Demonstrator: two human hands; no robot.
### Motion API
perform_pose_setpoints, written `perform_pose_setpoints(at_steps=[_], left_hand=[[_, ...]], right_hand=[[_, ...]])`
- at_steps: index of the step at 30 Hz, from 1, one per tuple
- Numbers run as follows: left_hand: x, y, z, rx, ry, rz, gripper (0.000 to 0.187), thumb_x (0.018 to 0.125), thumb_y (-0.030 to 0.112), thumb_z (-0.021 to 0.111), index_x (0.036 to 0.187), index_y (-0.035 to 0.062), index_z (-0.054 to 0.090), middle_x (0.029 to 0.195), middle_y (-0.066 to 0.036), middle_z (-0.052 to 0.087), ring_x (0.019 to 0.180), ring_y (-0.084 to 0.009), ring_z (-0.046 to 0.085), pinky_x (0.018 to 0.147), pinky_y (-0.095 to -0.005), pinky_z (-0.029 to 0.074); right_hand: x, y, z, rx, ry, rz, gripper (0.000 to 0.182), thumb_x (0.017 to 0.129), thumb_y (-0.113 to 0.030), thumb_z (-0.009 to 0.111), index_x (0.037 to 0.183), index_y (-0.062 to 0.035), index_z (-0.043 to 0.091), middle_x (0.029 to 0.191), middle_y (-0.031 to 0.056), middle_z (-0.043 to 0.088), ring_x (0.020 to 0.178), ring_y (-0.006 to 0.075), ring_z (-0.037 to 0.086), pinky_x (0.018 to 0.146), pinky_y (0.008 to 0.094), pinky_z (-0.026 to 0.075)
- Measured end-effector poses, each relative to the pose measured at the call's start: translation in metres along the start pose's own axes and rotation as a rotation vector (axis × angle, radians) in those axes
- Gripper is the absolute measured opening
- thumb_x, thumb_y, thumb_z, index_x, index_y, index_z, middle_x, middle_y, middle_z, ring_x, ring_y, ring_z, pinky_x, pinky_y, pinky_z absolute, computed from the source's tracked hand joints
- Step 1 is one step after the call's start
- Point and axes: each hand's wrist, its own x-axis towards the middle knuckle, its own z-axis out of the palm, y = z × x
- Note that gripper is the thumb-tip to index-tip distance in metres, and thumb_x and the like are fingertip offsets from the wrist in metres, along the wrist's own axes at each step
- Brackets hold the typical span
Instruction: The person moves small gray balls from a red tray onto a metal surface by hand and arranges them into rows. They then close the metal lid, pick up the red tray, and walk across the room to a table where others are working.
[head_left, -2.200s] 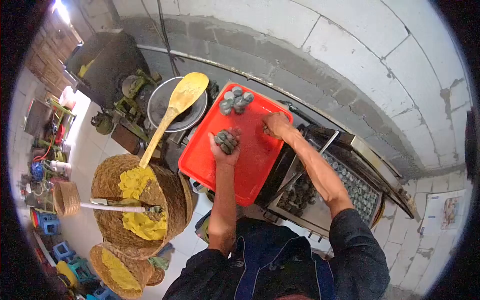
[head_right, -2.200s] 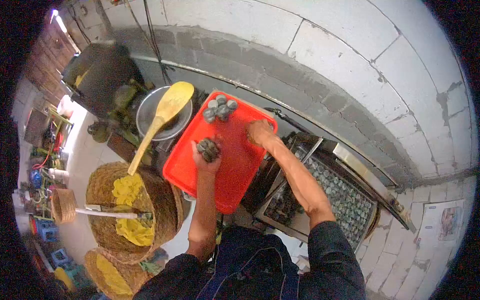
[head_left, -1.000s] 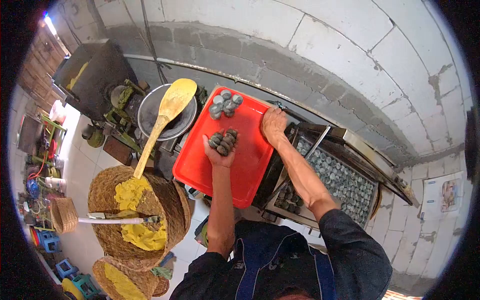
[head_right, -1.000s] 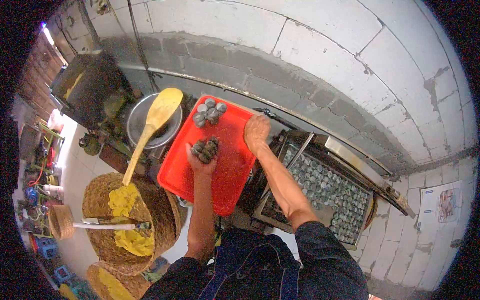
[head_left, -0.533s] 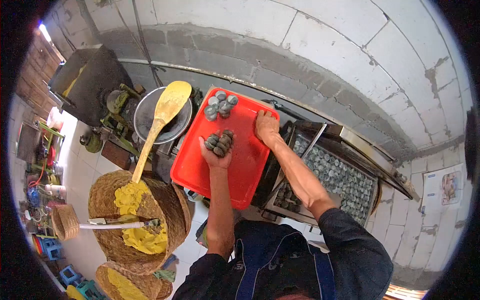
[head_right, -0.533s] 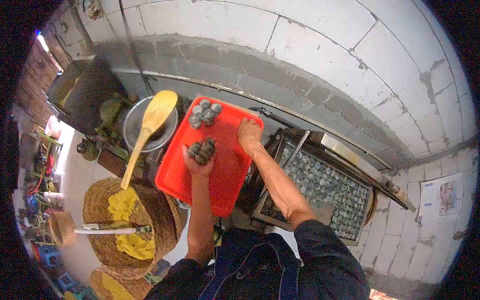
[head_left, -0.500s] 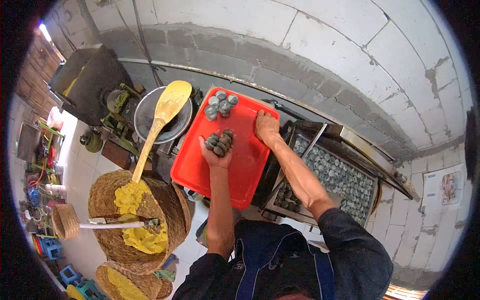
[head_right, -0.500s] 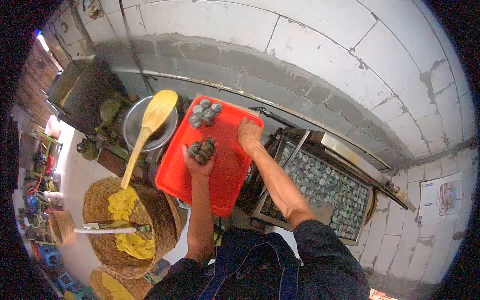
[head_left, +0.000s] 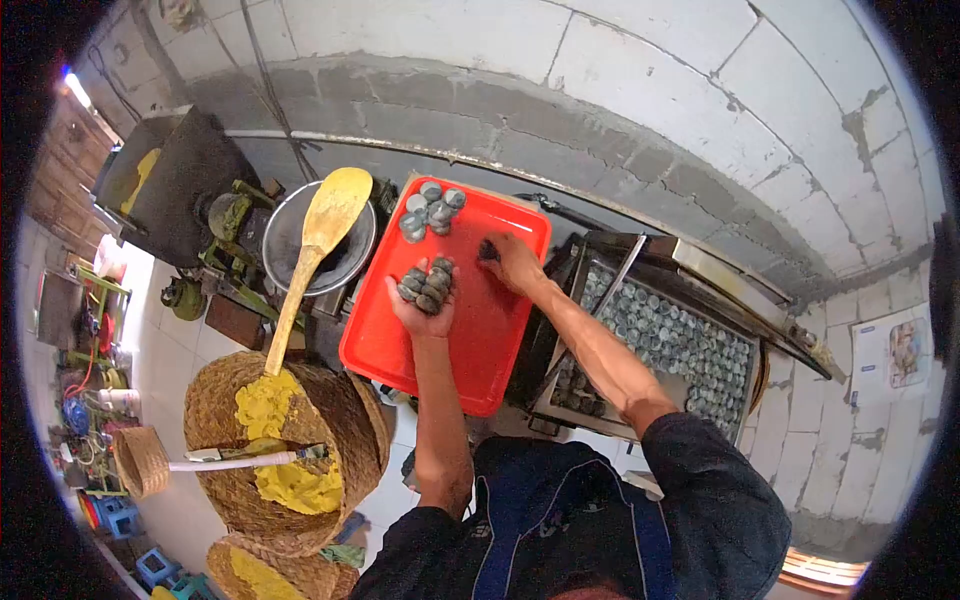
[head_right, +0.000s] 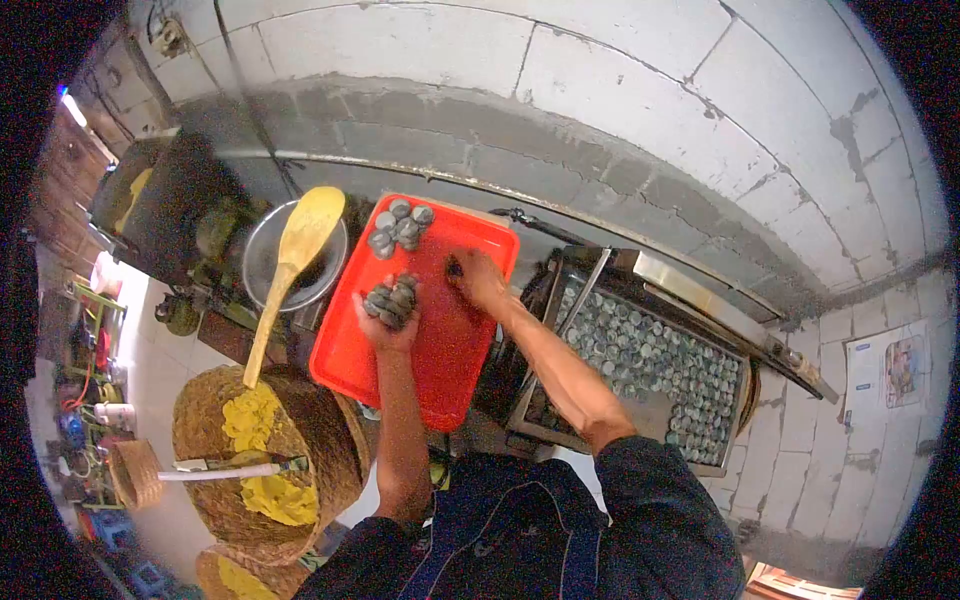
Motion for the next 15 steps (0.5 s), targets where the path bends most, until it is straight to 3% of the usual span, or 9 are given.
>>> perform_pose_setpoints(at_steps=[2,3,5,6,8,12,15], left_hand=[[-0.001,0.001,0.004,-0.013,-0.005,0.016,0.076,0.093,0.066,0.032,0.109,-0.0029,0.059,0.119,-0.025,0.059,0.114,-0.0441,0.054,0.096,-0.0562,0.045],[0.0,0.002,0.004,-0.005,-0.005,0.012,0.076,0.093,0.066,0.032,0.109,-0.0029,0.059,0.119,-0.025,0.059,0.114,-0.0441,0.054,0.096,-0.0562,0.045],[-0.002,0.004,0.003,-0.006,-0.034,0.012,0.076,0.091,0.067,0.035,0.107,-0.0032,0.059,0.121,-0.025,0.058,0.118,-0.0448,0.051,0.099,-0.0562,0.043],[-0.002,0.004,0.004,0.005,-0.032,0.002,0.076,0.091,0.067,0.035,0.107,-0.0032,0.059,0.121,-0.025,0.058,0.118,-0.0448,0.051,0.099,-0.0562,0.043],[-0.004,0.003,0.005,0.005,0.031,0.04,0.074,0.089,0.066,0.042,0.107,-0.0035,0.059,0.12,-0.026,0.058,0.118,-0.0462,0.05,0.1,-0.0567,0.042],[-0.016,0.003,0.02,-0.02,0.095,-0.017,0.068,0.087,0.061,0.051,0.106,-0.0034,0.06,0.12,-0.026,0.058,0.118,-0.0463,0.05,0.1,-0.0575,0.042],[-0.026,-0.003,0.029,-0.1,0.014,-0.051,0.061,0.084,0.051,0.059,0.109,-0.0046,0.058,0.119,-0.024,0.06,0.119,-0.0454,0.049,0.1,-0.0605,0.041]], right_hand=[[0.01,0.016,0.022,0.49,0.268,-0.131,0.039,0.088,-0.026,0.068,0.12,-0.0069,0.056,0.097,0.0125,0.064,0.087,0.0267,0.063,0.074,0.0386,0.053],[0.008,0.012,0.017,0.497,0.273,-0.128,0.039,0.088,-0.026,0.068,0.12,-0.0069,0.056,0.097,0.0125,0.064,0.087,0.0267,0.063,0.074,0.0386,0.053],[-0.005,-0.003,-0.008,1.504,-0.106,0.174,0.032,0.091,-0.027,0.064,0.113,-0.0047,0.058,0.089,0.0089,0.065,0.071,0.0175,0.062,0.058,0.0316,0.051],[-0.017,-0.005,-0.018,1.515,-0.096,0.177,0.032,0.091,-0.027,0.064,0.113,-0.0047,0.058,0.089,0.0089,0.065,0.071,0.0175,0.062,0.058,0.0316,0.051],[-0.054,-0.005,-0.031,2.022,-0.409,0.296,0.033,0.093,-0.036,0.059,0.109,-0.0068,0.061,0.091,0.0045,0.066,0.075,0.0137,0.063,0.052,0.0278,0.049],[-0.129,-0.016,-0.048,2.25,-0.474,0.21,0.031,0.095,-0.033,0.057,0.11,-0.006,0.058,0.095,0.008,0.065,0.07,0.0141,0.062,0.047,0.0244,0.046],[-0.2,-0.005,-0.049,2.139,-0.266,0.482,0.026,0.093,-0.027,0.061,0.108,-0.0065,0.057,0.096,0.0076,0.064,0.071,0.0142,0.062,0.045,0.0239,0.046]])
